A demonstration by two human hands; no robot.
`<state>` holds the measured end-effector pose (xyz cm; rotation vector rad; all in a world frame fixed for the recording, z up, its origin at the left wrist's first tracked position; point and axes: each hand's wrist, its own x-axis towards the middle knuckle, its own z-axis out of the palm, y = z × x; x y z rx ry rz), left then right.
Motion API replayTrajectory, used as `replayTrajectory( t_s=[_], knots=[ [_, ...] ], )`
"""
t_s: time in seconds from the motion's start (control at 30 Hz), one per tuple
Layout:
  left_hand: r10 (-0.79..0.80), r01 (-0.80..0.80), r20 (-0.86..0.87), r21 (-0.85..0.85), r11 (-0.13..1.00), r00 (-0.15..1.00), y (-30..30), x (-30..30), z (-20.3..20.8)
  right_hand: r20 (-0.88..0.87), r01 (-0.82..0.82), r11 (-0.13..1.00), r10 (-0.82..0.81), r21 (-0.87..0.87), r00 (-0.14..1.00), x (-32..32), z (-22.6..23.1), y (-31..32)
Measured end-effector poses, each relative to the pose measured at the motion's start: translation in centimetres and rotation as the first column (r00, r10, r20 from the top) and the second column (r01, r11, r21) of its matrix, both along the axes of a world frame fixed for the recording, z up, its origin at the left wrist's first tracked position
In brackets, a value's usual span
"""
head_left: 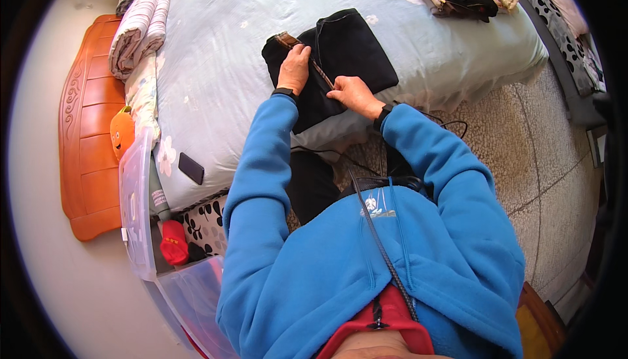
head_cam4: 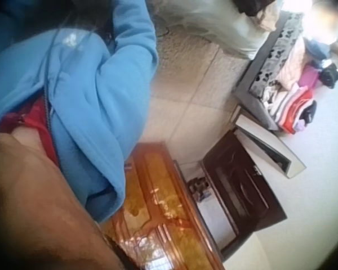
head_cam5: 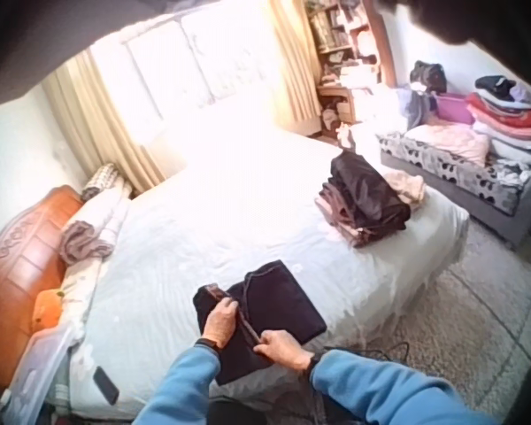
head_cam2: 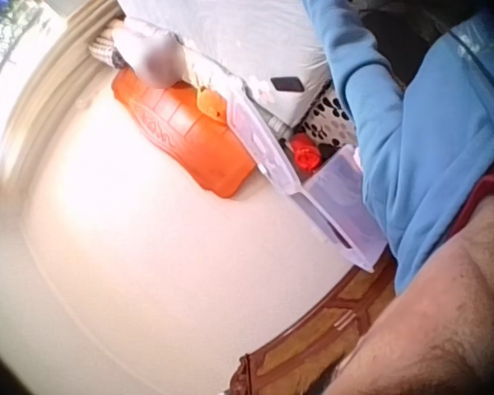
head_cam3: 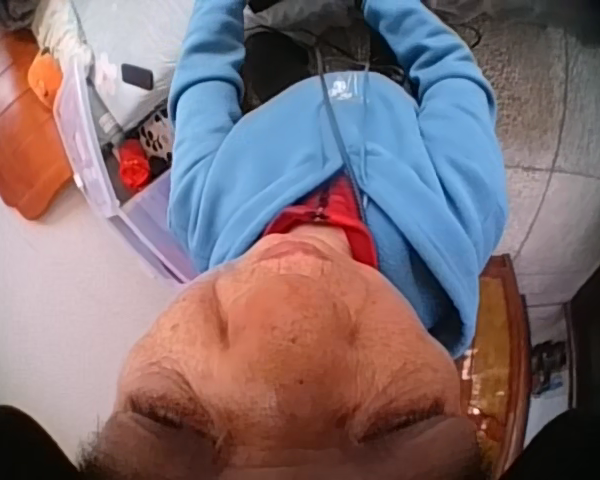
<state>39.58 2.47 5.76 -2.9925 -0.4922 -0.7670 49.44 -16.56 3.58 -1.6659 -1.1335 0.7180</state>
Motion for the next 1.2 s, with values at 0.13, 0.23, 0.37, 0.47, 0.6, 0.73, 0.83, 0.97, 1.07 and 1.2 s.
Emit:
replayTrajectory(
  t_s=[0.13, 0.23, 0.37, 0.47, 0.6, 0.73, 0.83, 0.97, 1.07, 1.2],
  knots=[
    [0.111, -0.095, 0.118, -0.134, 0.986, 0.987, -1.5, -0.5, -1.3, 0.134, 0.045, 0.999, -0.042, -0.02, 0.99, -0.2, -0.1, -0.5],
    [0.094, -0.072, 0.085, -0.232, 0.97, 0.992, -2.1, -1.2, -1.7, 0.082, 0.022, 0.997, -0.016, -0.071, 0.997, -0.2, 0.1, -0.9],
    [0.054, -0.067, -0.079, -0.165, 0.984, 0.995, -3.4, -2.1, -2.4, 0.084, 0.039, 0.997, -0.033, -0.068, 0.996, -0.4, 0.3, -1.0],
    [0.077, -0.085, -0.175, -0.038, 0.996, 0.981, -4.1, -2.4, -2.9, 0.143, 0.031, 0.998, -0.023, -0.059, 0.99, -0.3, 0.6, -1.2],
    [0.074, -0.087, -0.207, -0.057, 0.995, 0.976, -4.0, -2.4, -3.3, 0.39, 0.075, 0.997, -0.073, 0.011, 0.918, -0.1, 2.1, -1.5],
    [0.035, -0.063, -0.225, -0.116, 0.991, 0.974, -3.0, -2.5, -4.2, 0.481, 0.003, 0.911, -0.22, 0.412, 0.849, -0.5, 3.4, -0.3],
    [-0.036, -0.038, -0.232, -0.305, 0.952, 0.972, -1.6, -2.7, -4.9, 0.639, -0.126, 0.936, -0.122, 0.329, 0.76, -1.8, 2.7, 0.8],
    [-0.05, -0.007, -0.119, -0.432, 0.902, 0.992, -0.7, -2.9, -5.4, 0.839, -0.152, 0.988, 0.079, 0.004, 0.539, -3.3, -0.2, -0.2],
    [-0.07, 0.032, -0.05, -0.538, 0.842, 0.996, -0.5, -3.0, -4.6, 0.859, -0.167, 0.985, 0.054, 0.037, 0.509, -2.9, -1.5, -0.1],
    [-0.058, 0.1, 0.084, -0.68, 0.726, 0.995, -0.4, -3.1, -1.8, 0.862, -0.168, 0.986, 0.107, -0.026, 0.496, -2.8, -2.1, -0.3]
  ],
)
